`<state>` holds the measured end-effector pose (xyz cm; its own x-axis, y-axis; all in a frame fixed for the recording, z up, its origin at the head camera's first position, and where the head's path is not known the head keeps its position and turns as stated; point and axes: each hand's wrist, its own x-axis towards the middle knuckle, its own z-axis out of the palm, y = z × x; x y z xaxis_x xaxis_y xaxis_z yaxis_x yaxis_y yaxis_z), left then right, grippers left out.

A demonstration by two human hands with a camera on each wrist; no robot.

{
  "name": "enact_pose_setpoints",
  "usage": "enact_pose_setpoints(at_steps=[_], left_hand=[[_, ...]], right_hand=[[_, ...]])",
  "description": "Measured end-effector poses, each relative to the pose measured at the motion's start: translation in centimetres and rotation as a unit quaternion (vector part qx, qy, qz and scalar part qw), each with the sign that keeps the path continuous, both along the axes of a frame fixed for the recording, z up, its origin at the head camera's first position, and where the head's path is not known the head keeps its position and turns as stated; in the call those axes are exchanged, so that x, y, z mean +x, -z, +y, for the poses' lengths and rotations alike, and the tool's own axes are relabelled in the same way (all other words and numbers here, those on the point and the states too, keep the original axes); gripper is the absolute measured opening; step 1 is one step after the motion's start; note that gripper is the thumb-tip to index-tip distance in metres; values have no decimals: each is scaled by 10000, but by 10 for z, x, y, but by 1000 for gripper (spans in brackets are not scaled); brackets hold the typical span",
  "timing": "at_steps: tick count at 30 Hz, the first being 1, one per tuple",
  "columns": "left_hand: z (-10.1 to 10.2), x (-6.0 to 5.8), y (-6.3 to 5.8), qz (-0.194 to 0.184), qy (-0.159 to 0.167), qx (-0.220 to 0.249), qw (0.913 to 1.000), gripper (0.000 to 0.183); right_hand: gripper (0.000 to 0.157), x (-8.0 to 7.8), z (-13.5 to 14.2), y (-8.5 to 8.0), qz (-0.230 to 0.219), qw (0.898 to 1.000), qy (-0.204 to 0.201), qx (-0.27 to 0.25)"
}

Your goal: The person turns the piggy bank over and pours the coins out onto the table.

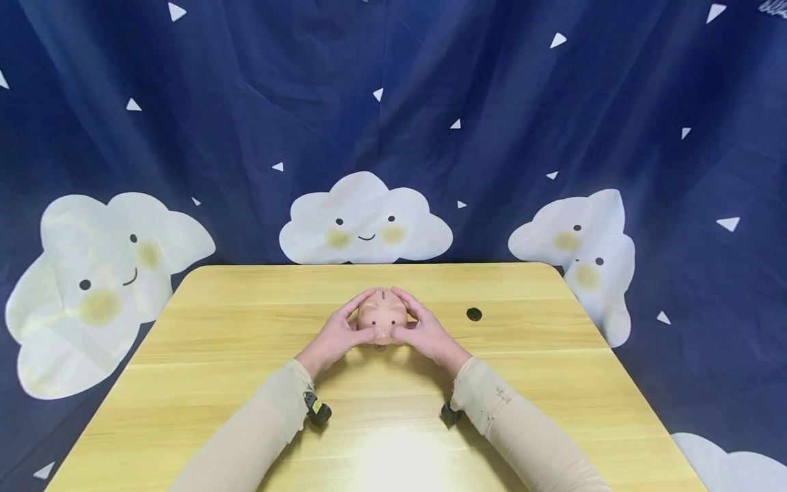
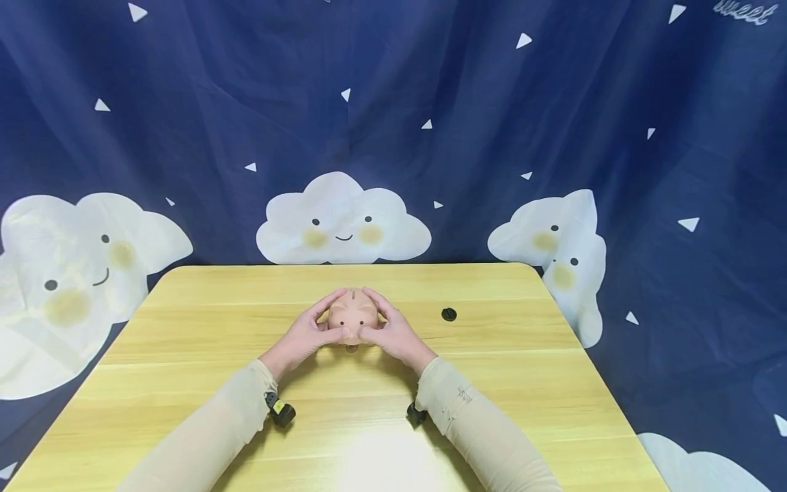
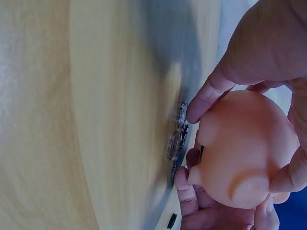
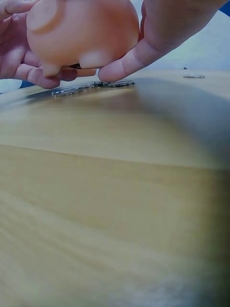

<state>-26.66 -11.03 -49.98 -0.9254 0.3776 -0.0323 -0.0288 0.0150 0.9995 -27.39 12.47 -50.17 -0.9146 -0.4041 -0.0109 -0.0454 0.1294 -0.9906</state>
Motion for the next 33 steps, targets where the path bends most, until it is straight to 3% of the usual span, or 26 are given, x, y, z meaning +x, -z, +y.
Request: enact_pose_setpoints(at_steps=[12, 17, 19, 21, 24, 25, 27, 30, 33], left_hand=[[1, 0, 0, -47, 30, 11, 10000, 90], [2, 0, -4, -47, 18, -41, 10000, 89], [2, 2, -12, 205, -21, -166, 9996, 89], [2, 6, -25, 711, -118, -316, 9969, 89], [2, 13, -44, 1650, -264, -450, 9849, 90], [3, 14, -47, 1783, -299, -460, 9824, 90], [5, 14, -46, 1635, -236, -358, 9856, 91], [8, 9, -29, 707, -95, -204, 9972, 92], [9, 3, -12, 121, -47, -16, 9999, 92]], right_hand=[[88, -1, 0, 1, -26, 10000, 22, 21], [87, 0, -1, -6, -67, 9999, 57, 62], [87, 2, -1, -15, 113, 9999, 66, 55], [88, 7, 0, -26, 583, 9982, 112, 55], [92, 14, 2, -41, 1362, 9905, 199, 6], [93, 15, 3, -43, 1496, 9885, 220, -14], [92, 15, 4, -40, 1493, 9884, 262, 65], [88, 10, 6, -25, 765, 9968, 154, 183], [87, 5, 6, -10, 221, 9995, 127, 202]])
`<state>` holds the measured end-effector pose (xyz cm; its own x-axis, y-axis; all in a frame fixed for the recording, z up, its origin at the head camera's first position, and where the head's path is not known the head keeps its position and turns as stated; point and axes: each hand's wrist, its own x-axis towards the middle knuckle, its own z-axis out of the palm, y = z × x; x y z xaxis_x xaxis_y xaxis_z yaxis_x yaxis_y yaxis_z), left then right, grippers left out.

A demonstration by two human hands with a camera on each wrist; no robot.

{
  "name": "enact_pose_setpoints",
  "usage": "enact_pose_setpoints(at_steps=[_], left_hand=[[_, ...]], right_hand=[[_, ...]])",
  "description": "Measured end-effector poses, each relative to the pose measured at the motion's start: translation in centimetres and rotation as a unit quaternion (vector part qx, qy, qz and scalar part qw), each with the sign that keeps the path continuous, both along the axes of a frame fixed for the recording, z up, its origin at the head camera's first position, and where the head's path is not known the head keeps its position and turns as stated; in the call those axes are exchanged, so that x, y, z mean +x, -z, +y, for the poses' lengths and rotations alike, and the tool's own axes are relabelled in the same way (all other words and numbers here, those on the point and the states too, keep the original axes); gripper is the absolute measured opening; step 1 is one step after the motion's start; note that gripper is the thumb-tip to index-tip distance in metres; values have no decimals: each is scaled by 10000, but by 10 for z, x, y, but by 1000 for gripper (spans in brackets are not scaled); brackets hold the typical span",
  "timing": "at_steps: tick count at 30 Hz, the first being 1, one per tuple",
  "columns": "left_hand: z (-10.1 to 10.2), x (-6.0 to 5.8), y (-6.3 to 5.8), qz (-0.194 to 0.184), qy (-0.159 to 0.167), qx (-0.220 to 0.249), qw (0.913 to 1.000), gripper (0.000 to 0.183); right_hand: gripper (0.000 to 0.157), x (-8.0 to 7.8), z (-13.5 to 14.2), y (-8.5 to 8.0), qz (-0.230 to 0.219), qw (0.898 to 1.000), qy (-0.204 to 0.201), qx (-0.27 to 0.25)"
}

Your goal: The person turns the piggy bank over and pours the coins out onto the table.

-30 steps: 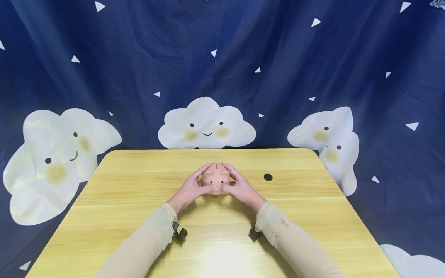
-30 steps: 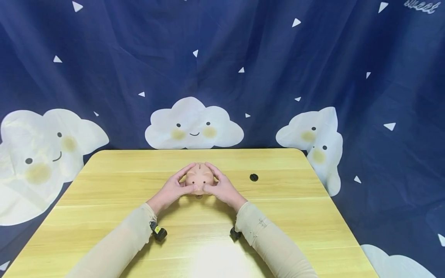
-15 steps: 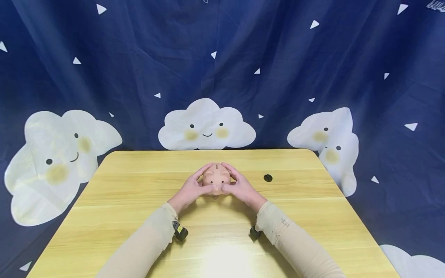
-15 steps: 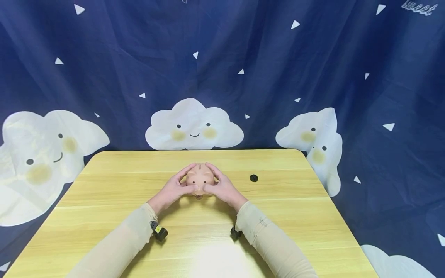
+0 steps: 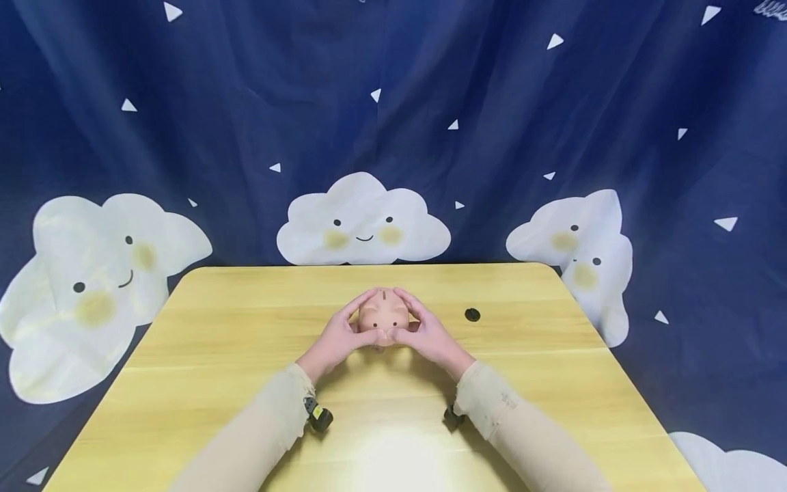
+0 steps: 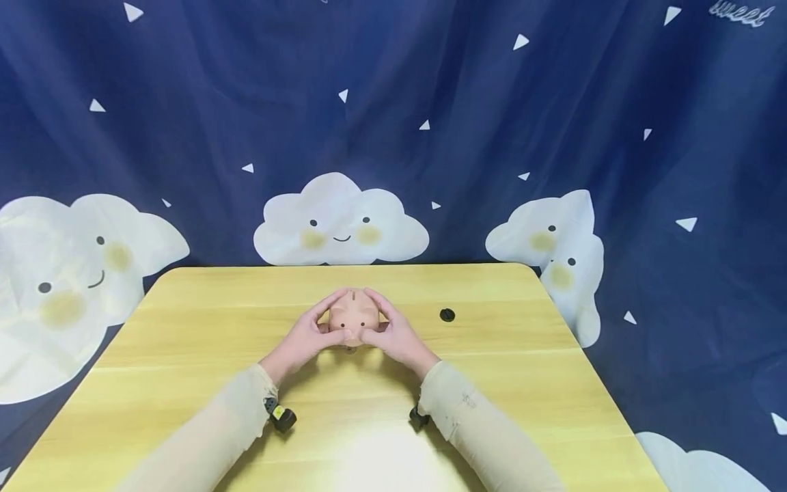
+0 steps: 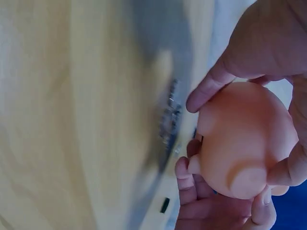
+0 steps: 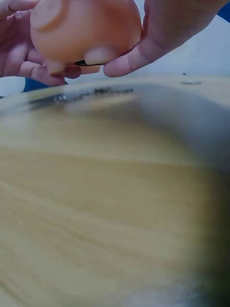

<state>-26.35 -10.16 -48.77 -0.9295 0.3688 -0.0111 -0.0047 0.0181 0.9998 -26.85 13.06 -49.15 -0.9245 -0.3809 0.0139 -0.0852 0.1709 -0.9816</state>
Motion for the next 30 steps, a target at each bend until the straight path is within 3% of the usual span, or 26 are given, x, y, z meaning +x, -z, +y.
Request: enact_pose_setpoints(at_steps=[5, 19, 22, 25, 27, 30], left_hand=[[-3, -5, 12, 15, -65, 76, 9999, 90], [-6, -5, 11, -94, -89, -254, 9996, 89], [-6, -10, 8, -418, -59, -242, 9988, 89], [-6, -14, -4, -613, 32, -105, 9981, 87], [-7, -12, -17, -295, 50, -161, 9994, 85], [-9, -4, -37, 740, -18, -345, 9967, 86]], right_hand=[[85, -5, -3, 9, -46, 9999, 1, -103], [85, -4, -8, 7, -287, 9995, 94, -108], [86, -7, -9, 4, -592, 9981, 177, -77], [84, -9, -10, -6, -846, 9960, 210, -213], [85, -6, -10, -18, -583, 9976, 230, -287], [89, 5, -9, -38, 456, 9985, 164, -245]])
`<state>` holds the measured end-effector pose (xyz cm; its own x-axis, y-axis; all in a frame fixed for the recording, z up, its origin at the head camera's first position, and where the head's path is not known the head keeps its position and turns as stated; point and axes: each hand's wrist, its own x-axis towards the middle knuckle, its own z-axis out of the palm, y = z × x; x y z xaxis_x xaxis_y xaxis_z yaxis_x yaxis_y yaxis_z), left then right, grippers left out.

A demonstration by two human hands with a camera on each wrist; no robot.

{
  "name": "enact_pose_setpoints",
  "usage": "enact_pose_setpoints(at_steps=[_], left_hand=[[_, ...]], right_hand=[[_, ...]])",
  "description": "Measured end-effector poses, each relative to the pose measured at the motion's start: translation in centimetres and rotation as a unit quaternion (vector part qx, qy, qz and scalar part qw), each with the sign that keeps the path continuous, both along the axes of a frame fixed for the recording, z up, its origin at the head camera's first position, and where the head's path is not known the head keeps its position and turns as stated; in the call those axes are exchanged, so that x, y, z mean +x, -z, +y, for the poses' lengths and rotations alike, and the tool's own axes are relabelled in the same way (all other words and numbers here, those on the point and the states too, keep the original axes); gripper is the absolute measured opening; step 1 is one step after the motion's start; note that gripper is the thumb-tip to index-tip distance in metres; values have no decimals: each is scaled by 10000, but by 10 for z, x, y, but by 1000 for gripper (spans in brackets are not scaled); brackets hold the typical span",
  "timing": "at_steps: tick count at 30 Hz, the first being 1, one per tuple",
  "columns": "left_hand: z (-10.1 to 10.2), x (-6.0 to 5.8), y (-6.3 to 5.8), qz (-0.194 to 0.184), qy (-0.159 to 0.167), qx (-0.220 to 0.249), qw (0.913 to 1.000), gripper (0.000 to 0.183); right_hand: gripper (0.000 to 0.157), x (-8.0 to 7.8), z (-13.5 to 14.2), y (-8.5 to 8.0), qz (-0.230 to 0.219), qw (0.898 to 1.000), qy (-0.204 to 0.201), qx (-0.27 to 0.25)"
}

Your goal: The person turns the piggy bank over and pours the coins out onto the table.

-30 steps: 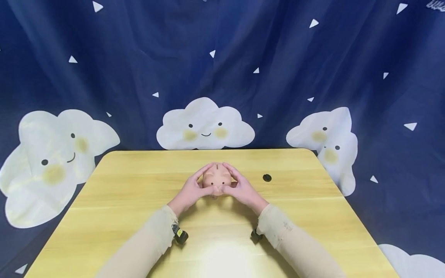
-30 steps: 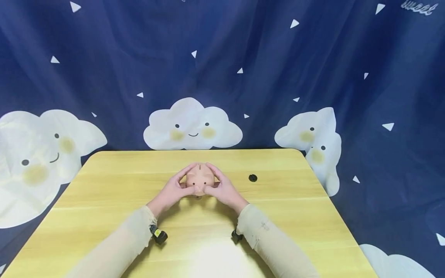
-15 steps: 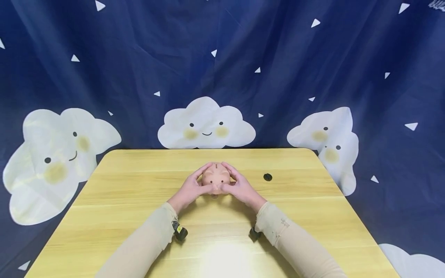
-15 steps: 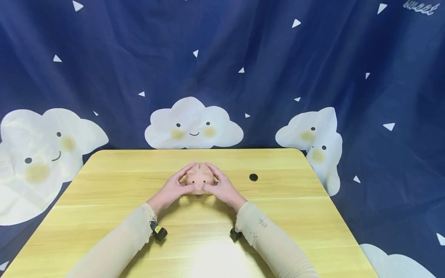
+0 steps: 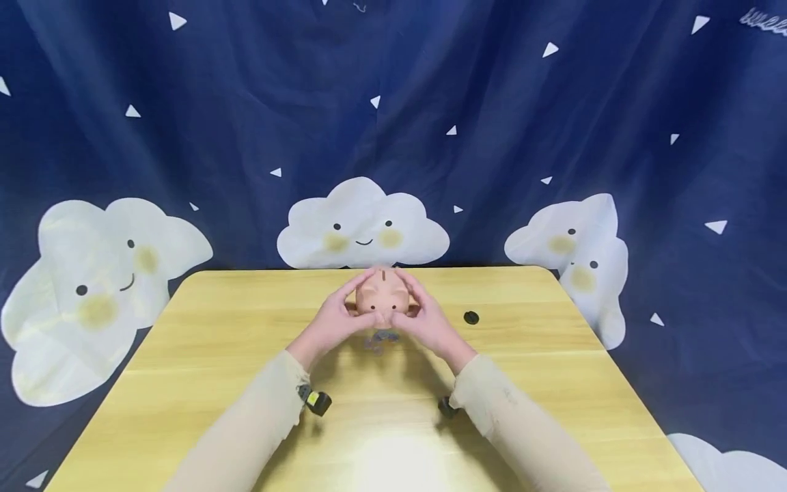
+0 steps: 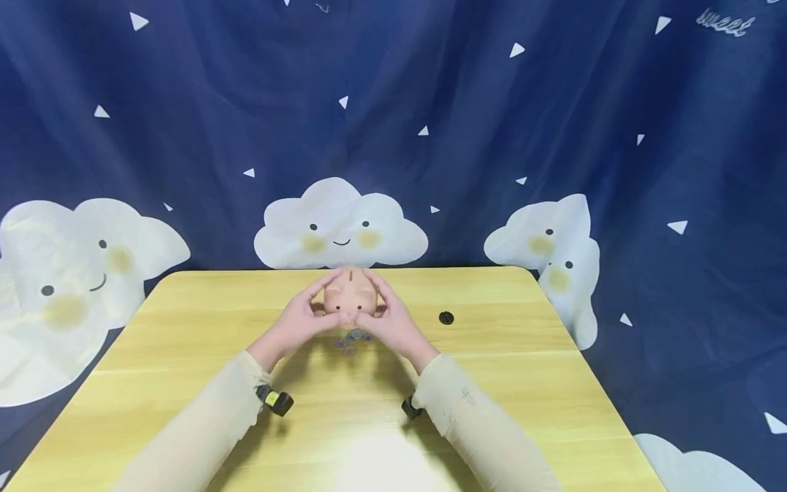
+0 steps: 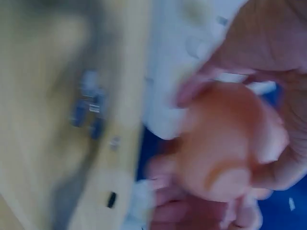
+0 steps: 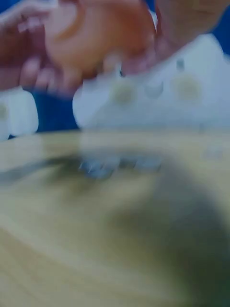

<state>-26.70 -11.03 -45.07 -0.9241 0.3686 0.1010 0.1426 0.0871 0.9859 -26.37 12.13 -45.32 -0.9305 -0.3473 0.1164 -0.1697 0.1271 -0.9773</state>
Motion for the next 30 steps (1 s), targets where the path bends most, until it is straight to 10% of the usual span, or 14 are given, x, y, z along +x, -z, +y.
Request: enact_pose_setpoints(at_steps=[4, 10, 30], left_hand=[[1, 7, -1, 473, -98, 21, 9988, 92], [6, -1, 33, -547, 9, 463, 9974, 92], [0, -7, 47, -949, -67, 178, 9953, 86]], right_hand=[[93, 5, 2, -2, 646, 9978, 27, 119], [90, -8, 5, 31, -285, 9994, -56, 171], [87, -11, -2, 37, -1135, 9935, 25, 121]])
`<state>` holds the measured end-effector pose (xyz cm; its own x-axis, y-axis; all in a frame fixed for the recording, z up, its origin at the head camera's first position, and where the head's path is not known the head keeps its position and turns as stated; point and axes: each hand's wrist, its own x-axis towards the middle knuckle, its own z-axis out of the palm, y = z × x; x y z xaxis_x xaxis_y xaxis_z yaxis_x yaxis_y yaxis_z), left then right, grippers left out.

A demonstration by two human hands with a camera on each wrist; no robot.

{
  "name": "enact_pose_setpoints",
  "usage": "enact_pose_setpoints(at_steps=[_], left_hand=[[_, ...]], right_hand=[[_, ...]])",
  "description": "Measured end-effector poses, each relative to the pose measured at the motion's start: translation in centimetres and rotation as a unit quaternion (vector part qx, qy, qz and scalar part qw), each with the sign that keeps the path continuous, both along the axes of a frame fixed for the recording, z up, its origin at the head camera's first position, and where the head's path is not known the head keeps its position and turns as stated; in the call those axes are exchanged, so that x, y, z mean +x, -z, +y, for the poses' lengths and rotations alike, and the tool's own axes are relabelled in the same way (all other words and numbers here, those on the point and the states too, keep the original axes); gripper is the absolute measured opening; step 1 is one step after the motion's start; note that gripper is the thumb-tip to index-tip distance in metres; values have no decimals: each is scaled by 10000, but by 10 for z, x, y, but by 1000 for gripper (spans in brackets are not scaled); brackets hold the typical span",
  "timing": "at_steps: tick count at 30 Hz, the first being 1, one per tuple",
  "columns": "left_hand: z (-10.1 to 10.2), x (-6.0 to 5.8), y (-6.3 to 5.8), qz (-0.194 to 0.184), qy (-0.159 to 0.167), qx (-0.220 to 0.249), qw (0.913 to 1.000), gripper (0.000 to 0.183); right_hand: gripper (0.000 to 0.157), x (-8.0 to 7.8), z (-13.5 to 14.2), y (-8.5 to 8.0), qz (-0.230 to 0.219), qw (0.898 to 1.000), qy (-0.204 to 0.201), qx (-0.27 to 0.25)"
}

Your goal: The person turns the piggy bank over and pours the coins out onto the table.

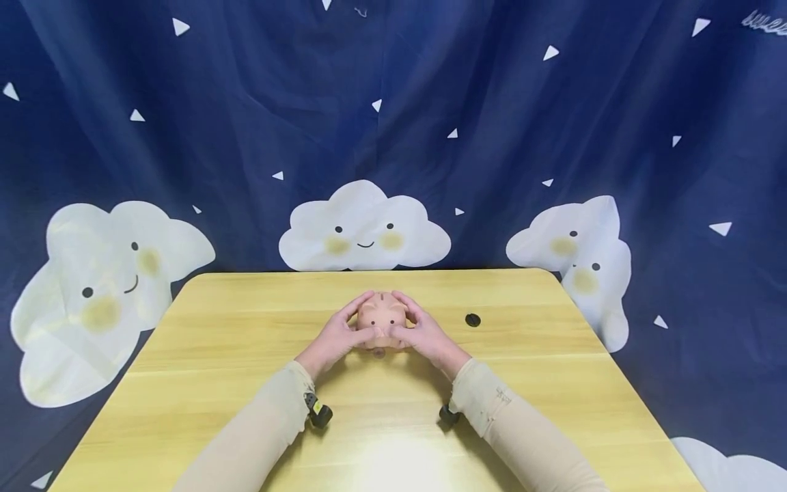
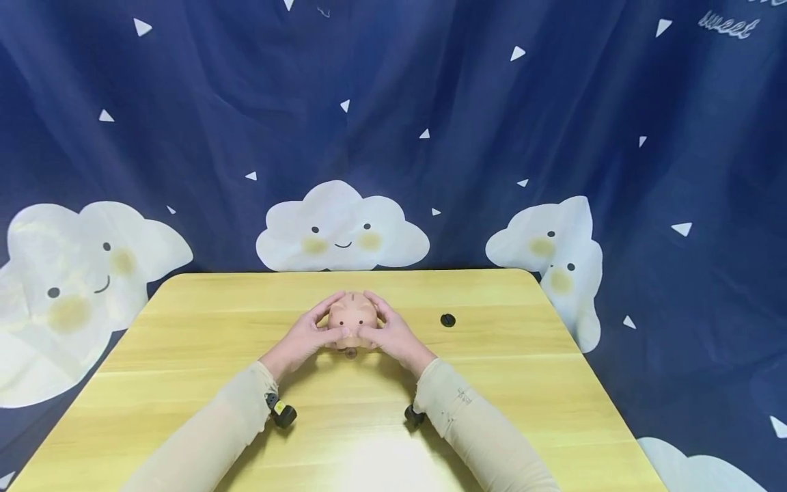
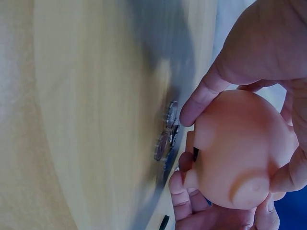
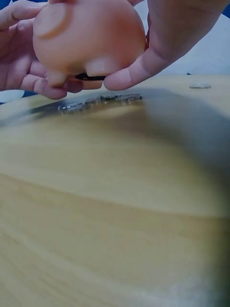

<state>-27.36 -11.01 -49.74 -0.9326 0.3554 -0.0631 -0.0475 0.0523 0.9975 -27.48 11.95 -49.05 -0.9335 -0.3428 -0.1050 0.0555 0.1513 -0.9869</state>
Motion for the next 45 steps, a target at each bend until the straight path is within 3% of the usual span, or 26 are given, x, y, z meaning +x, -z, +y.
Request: enact_pose_setpoints(at_steps=[3, 6, 8, 10, 12, 14, 16, 18, 23, 27, 34, 45], left_hand=[[0, -2, 2, -48, -71, -158, 9998, 85], [2, -6, -2, -329, -49, -166, 9993, 85], [2, -10, -10, -532, 87, -48, 9985, 88], [3, -10, -26, -586, 194, 28, 9981, 87], [2, -7, -45, -76, 144, -132, 9998, 88], [2, 1, -61, 764, 35, -273, 9967, 88], [3, 10, -65, 1474, -193, -420, 9880, 88], [5, 15, -56, 1654, -251, -373, 9852, 89], [10, 12, -13, 612, -149, -13, 9980, 86], [11, 5, 2, 313, -204, 180, 9991, 85], [9, 4, 5, 51, -164, 83, 9998, 88], [7, 5, 4, 71, -128, 19, 9999, 88]], right_hand=[[88, 0, 0, -1, -133, 9999, -12, -88], [89, -2, 1, -3, -394, 9991, -26, -174], [88, -4, 1, -9, -612, 9978, -46, -251], [87, -4, 0, -21, -669, 9971, -49, -366], [86, -1, -1, -37, -188, 9992, 14, -345], [88, 6, -1, -50, 664, 9973, 13, -306], [90, 13, -1, -54, 1387, 9901, 68, -220], [91, 16, 1, -47, 1594, 9871, 63, -147], [87, 10, 3, -9, 735, 9972, 45, 142], [88, 4, 4, 6, 533, 9985, 78, 79], [89, 2, 2, 10, 332, 9992, 62, 195], [88, 2, -1, 9, 222, 9997, 82, 83]])
